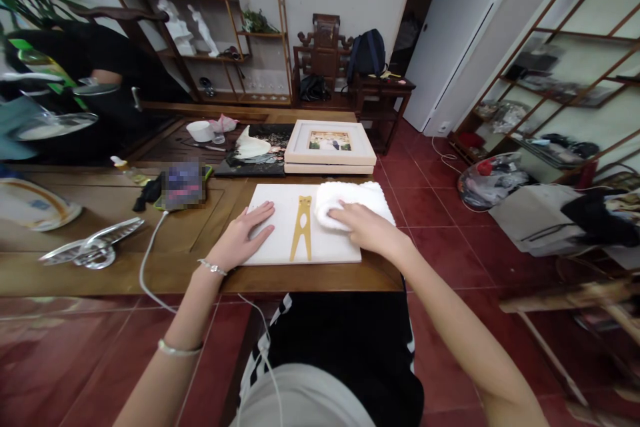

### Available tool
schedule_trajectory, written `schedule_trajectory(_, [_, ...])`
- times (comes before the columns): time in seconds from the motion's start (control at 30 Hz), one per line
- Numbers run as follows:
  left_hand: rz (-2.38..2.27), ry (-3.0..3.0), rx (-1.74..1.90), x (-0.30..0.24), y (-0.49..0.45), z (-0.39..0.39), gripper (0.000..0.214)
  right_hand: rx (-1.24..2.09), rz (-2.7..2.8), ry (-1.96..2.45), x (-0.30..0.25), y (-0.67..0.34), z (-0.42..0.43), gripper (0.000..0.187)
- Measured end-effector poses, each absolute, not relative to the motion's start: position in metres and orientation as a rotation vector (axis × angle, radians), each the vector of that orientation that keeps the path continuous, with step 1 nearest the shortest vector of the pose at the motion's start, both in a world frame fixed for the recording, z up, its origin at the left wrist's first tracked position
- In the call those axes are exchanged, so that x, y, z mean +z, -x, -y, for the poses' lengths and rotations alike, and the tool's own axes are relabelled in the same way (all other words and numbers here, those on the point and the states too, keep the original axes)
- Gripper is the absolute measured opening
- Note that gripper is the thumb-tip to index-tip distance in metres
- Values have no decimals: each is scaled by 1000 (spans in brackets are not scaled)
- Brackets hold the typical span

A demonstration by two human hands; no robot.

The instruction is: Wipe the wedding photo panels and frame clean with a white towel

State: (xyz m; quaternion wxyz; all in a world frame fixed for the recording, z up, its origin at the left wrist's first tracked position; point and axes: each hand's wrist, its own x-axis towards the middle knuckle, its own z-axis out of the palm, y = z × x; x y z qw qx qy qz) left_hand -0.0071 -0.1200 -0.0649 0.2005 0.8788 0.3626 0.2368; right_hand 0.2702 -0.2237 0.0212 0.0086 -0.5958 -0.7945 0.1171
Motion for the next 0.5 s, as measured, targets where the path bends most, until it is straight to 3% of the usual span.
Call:
schedule_trajectory(0.27, [-1014,-2457,656,-66,8,120,49,689,2514,1793,45,-258,292,60])
schedule_trajectory(0.5, [-1021,-2450,667,-66,7,120,48,380,2453,1803,18,-266,248,57])
